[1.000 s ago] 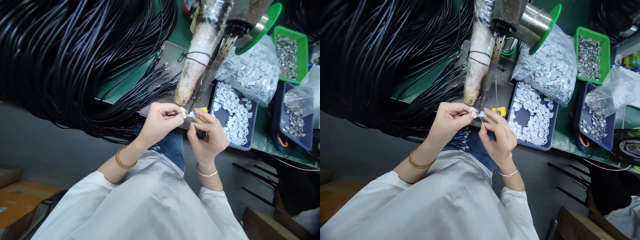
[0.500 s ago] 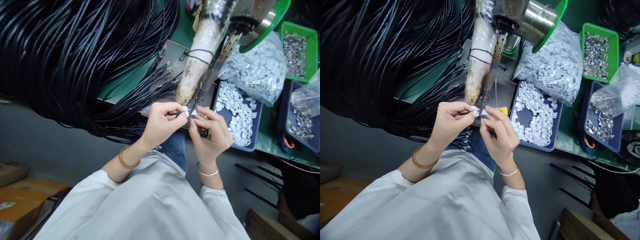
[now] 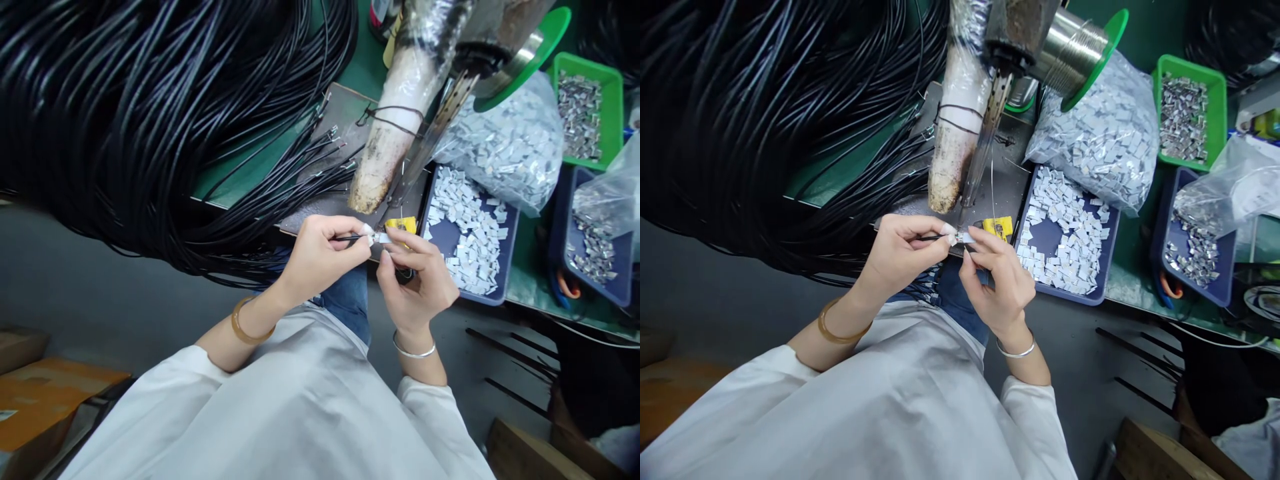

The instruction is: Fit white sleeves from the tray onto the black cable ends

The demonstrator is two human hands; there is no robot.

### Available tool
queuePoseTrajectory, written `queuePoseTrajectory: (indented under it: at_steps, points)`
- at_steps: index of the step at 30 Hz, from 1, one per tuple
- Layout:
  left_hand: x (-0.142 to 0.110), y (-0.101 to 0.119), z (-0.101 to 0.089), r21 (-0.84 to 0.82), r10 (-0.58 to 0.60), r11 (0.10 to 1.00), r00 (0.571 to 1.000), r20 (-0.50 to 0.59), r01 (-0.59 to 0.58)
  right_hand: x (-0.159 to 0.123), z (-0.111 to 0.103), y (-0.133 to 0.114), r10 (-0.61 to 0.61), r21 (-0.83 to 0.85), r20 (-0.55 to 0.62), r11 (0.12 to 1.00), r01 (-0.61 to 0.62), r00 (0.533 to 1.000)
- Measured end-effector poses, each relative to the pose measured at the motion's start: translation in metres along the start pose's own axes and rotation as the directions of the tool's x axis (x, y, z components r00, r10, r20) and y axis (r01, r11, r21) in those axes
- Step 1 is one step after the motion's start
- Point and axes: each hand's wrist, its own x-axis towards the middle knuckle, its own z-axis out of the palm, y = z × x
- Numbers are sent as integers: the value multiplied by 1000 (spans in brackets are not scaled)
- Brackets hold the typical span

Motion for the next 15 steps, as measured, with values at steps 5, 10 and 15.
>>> queuePoseTrajectory:
  at_steps: [5, 10, 15]
  points:
    - [2, 4, 0, -22, 9, 1000, 998, -55, -10, 3, 1, -1, -7, -24, -18, 1000, 7, 1000]
    - [0, 0, -1, -23, -3, 1000, 1000, 4, 3, 0, 1, -1, -46, -8, 30, 999, 47, 998]
    - [-4, -2, -4, -18, -24, 1000, 998, 50, 25, -4, -14, -1, -15, -40, 91, 999, 18, 996]
